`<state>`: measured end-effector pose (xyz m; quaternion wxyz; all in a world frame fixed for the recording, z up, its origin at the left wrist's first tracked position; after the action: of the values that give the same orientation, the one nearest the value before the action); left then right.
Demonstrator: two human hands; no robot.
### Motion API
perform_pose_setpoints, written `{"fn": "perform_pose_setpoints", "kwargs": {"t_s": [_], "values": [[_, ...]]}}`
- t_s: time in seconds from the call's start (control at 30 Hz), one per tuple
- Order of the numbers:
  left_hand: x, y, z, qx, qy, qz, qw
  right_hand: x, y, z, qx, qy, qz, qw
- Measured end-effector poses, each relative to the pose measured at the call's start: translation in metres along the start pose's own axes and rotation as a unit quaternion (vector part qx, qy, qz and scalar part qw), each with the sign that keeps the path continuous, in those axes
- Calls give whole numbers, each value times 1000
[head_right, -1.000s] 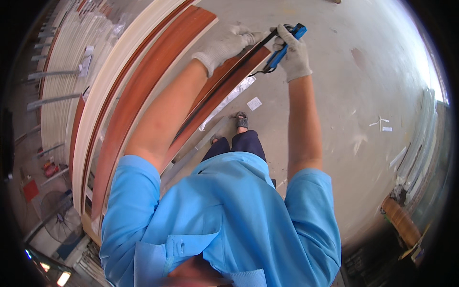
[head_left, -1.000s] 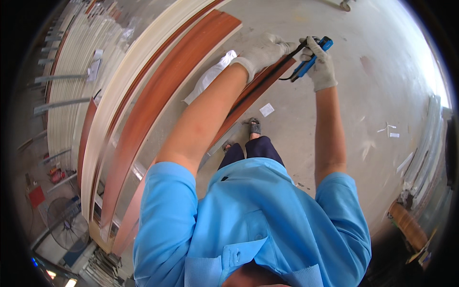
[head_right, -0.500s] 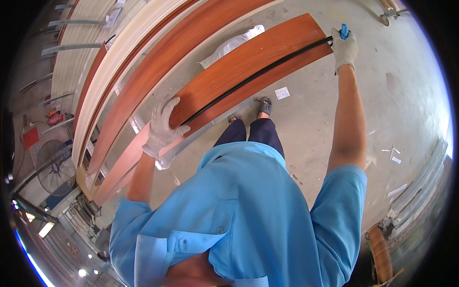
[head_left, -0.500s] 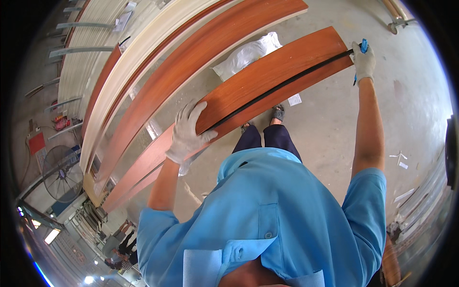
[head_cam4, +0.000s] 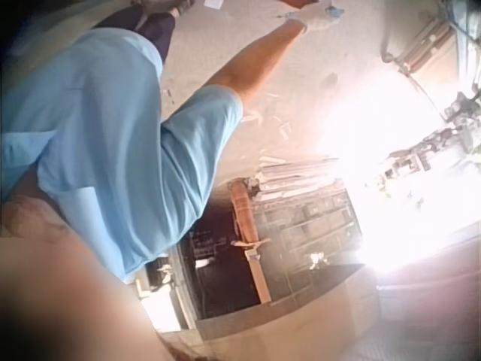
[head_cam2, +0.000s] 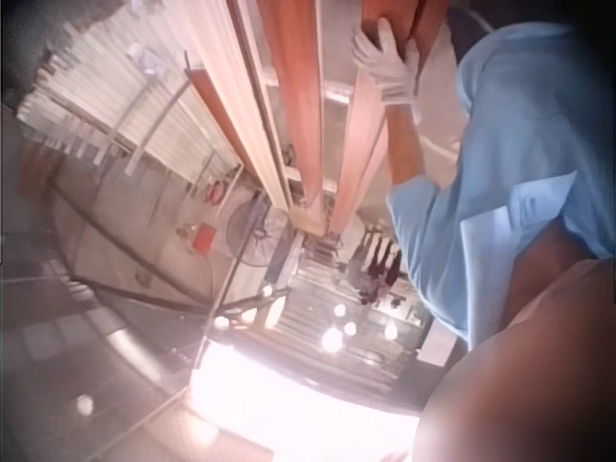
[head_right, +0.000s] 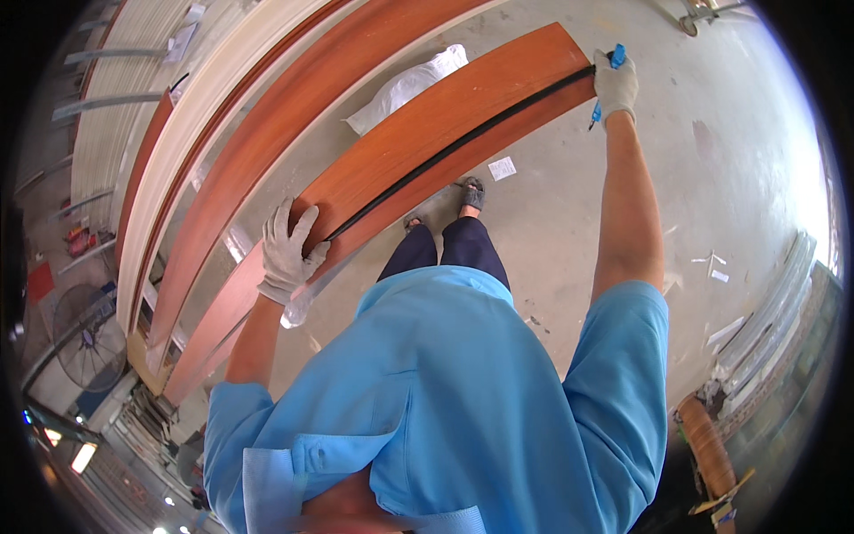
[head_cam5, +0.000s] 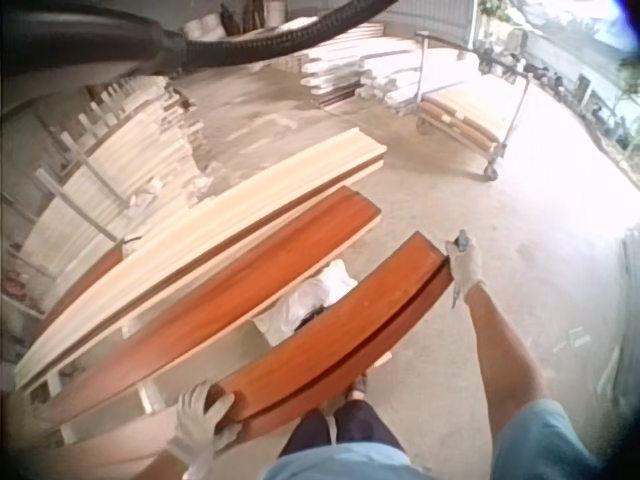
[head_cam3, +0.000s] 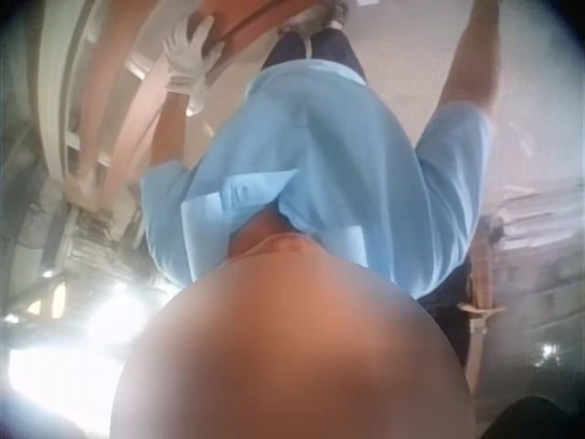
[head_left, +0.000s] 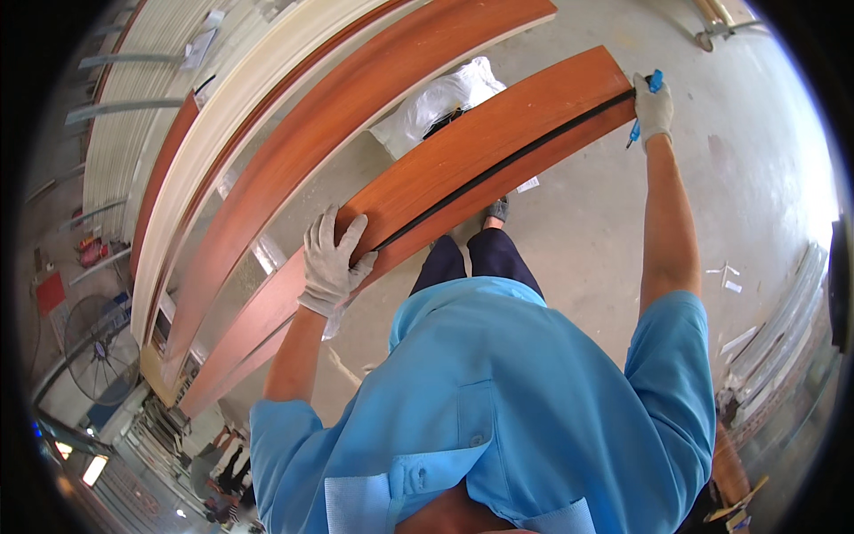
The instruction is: The person places a black cable along the length of long, reddish-brown wooden planks. They use a blue utility knife to cut the cable to size and then press it into a groove on the wood. The person handles several planks one at a time, repeating the process.
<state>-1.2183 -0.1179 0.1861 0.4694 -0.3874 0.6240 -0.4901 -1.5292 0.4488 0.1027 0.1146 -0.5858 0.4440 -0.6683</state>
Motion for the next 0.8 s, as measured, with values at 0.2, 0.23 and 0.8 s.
{"fn": "perform_pose_setpoints", "kwargs": {"t_s": [0.2, 0.23, 0.8], "values": [[-22, 4, -33, -18, 44, -7, 999, 9, 0, 9, 11, 24, -19, 999], [-30, 2, -41, -38, 57, 1, 998, 7, 1, 10, 16, 39, -16, 999], [-158, 50, -217, -7, 102, 38, 994, 3, 7, 21, 1, 11, -60, 998]]}}
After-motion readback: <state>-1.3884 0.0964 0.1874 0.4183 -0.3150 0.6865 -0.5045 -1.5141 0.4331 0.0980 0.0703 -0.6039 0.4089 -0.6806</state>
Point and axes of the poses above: each hand's wrist, its own z-axis away from the middle knuckle, its own y-axis out of the palm, x = y × z, the point moved 8 cm from there along -z, towards the middle knuckle, and after that the axes turned 4 degrees about -y, right-handed, at the moved point
